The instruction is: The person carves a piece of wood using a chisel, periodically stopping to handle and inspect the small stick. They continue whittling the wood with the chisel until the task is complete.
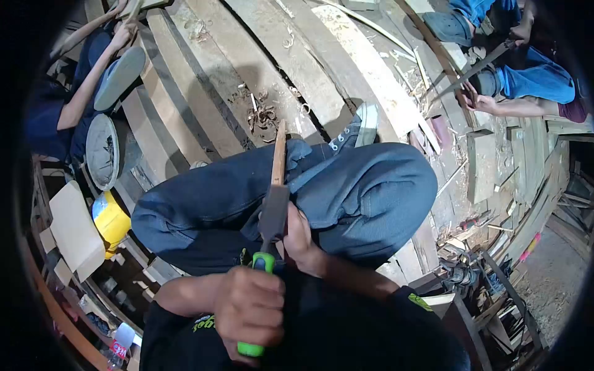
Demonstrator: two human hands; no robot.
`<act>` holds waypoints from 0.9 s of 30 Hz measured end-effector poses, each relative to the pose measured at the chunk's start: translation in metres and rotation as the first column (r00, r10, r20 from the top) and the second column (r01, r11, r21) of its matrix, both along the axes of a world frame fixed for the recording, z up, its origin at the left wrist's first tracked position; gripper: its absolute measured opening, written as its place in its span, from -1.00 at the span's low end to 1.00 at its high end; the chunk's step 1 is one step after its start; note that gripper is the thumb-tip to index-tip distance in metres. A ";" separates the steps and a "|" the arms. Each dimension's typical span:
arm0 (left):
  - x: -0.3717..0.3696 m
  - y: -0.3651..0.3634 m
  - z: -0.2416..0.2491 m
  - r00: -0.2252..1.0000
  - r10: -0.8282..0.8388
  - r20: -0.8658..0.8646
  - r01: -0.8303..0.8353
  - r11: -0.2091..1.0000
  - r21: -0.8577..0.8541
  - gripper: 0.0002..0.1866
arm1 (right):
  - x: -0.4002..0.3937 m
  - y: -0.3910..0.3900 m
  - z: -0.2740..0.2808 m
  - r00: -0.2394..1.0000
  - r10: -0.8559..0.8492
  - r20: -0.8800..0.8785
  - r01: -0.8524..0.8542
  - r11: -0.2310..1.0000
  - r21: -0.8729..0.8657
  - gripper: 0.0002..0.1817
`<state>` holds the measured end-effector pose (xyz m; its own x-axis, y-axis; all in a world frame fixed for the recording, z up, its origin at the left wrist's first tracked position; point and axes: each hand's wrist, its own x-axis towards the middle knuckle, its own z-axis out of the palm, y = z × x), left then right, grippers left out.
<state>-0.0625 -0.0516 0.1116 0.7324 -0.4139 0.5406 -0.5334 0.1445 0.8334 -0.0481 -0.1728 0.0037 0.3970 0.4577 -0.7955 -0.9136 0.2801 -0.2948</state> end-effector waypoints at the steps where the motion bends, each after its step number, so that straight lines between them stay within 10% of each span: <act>1: -0.002 0.000 -0.005 1.000 -0.009 -0.001 0.009 1.000 -0.002 -0.55 | 0.002 0.000 0.002 0.999 0.004 -0.051 -0.003 1.000 0.020 -0.61; 20: 0.007 0.005 -0.006 0.999 -0.034 0.010 0.034 0.999 -0.029 -0.52 | -0.004 -0.009 -0.007 0.997 -0.005 0.076 -0.010 0.979 0.202 -0.59; 27: 0.009 0.006 -0.008 0.998 -0.069 0.007 0.069 0.998 0.004 -0.53 | 0.000 -0.005 -0.008 0.986 -0.003 -0.169 0.033 0.984 0.173 -0.62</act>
